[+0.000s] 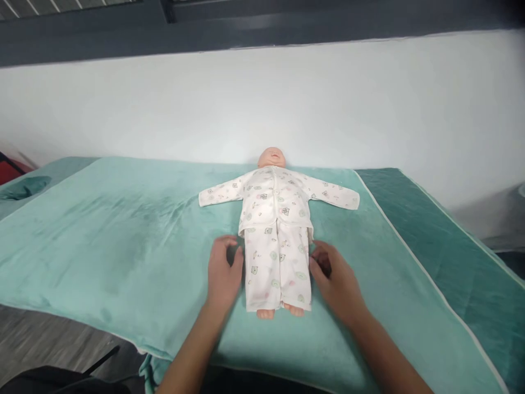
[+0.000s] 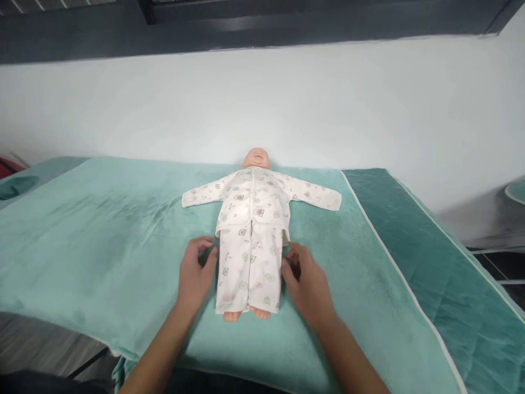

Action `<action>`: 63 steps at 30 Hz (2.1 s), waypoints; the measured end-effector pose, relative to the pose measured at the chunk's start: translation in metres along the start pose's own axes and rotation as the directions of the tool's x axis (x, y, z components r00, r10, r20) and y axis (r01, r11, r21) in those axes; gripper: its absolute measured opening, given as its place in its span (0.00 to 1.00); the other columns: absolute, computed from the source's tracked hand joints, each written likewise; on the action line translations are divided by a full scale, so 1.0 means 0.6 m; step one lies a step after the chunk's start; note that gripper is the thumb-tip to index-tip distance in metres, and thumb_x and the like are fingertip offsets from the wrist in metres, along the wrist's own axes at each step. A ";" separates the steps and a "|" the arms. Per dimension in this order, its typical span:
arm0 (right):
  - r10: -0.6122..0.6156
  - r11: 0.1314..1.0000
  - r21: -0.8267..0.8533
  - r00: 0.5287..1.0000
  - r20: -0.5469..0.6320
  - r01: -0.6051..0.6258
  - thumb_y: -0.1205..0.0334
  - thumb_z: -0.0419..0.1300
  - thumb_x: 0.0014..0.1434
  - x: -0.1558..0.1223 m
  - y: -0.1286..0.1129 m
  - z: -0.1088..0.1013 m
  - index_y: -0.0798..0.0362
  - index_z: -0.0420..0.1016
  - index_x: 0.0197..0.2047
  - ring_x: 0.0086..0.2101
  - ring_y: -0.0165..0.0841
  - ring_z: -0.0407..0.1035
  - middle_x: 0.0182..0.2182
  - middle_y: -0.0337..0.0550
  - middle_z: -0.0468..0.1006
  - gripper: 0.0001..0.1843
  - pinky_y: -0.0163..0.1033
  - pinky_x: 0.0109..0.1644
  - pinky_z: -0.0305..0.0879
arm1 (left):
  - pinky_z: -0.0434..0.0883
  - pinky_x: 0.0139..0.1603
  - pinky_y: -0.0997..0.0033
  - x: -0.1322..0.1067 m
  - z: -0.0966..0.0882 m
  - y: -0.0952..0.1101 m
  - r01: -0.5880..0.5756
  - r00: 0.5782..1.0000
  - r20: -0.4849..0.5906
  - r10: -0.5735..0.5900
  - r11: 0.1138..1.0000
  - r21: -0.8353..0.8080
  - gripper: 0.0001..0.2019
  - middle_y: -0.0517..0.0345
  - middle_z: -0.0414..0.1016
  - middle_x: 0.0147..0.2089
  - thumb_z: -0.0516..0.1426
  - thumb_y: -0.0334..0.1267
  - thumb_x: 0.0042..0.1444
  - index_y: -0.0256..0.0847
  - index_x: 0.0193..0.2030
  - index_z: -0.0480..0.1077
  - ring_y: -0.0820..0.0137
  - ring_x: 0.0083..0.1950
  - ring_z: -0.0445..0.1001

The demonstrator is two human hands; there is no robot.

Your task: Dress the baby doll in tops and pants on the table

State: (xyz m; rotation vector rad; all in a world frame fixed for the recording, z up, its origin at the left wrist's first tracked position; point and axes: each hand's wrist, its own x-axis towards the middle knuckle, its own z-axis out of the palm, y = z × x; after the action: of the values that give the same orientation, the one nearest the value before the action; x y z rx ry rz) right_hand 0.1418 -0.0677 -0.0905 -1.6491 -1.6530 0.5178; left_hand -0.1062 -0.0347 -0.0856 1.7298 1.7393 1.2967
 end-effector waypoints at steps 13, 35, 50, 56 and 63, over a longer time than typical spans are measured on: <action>-0.235 0.967 0.177 0.916 0.325 0.185 0.63 0.57 0.64 -0.092 -0.040 -0.013 0.48 0.66 0.43 0.44 0.36 0.68 0.42 0.42 0.72 0.05 0.42 0.47 0.67 | 0.70 0.47 0.59 -0.146 -0.028 0.066 -0.421 0.878 0.291 0.381 0.903 0.087 0.16 0.49 0.68 0.50 0.56 0.31 0.60 0.45 0.55 0.64 0.62 0.49 0.68; -0.225 0.944 0.269 0.968 0.113 0.188 0.63 0.55 0.63 -0.102 -0.077 -0.080 0.49 0.65 0.34 0.32 0.31 0.65 0.31 0.38 0.69 0.04 0.36 0.39 0.64 | 0.61 0.62 0.47 -0.134 -0.010 0.139 -0.499 0.810 0.359 0.463 0.866 0.009 0.13 0.50 0.73 0.50 0.52 0.36 0.64 0.44 0.55 0.64 0.61 0.54 0.69; -0.214 0.936 0.319 0.961 0.174 0.150 0.66 0.55 0.63 -0.102 -0.067 -0.068 0.48 0.65 0.37 0.35 0.30 0.63 0.34 0.37 0.68 0.03 0.35 0.41 0.61 | 0.68 0.50 0.62 -0.101 -0.025 0.126 -0.277 0.853 0.414 0.317 0.948 -0.154 0.04 0.59 0.71 0.37 0.55 0.30 0.60 0.44 0.38 0.69 0.68 0.42 0.70; -0.286 0.955 0.147 0.932 0.224 0.258 0.70 0.51 0.64 -0.113 -0.057 -0.063 0.49 0.62 0.38 0.37 0.31 0.64 0.36 0.39 0.67 0.06 0.37 0.42 0.61 | 0.70 0.51 0.63 -0.133 -0.030 0.095 -0.476 0.837 0.261 0.481 0.875 -0.088 0.10 0.54 0.70 0.44 0.51 0.27 0.62 0.44 0.46 0.67 0.66 0.49 0.70; -0.261 0.964 0.103 0.950 0.171 0.246 0.68 0.51 0.65 -0.130 -0.033 -0.058 0.49 0.63 0.38 0.36 0.31 0.65 0.35 0.39 0.66 0.05 0.36 0.41 0.62 | 0.72 0.48 0.64 -0.153 -0.012 0.104 -0.587 0.782 0.217 0.584 0.807 -0.057 0.15 0.50 0.67 0.45 0.50 0.20 0.58 0.39 0.47 0.65 0.67 0.48 0.68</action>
State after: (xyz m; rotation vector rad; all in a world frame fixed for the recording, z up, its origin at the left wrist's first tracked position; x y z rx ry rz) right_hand 0.1464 -0.1527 -0.0700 -1.3369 -1.9193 0.6114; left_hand -0.0583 -0.1329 -0.0638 2.4394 1.1099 1.2370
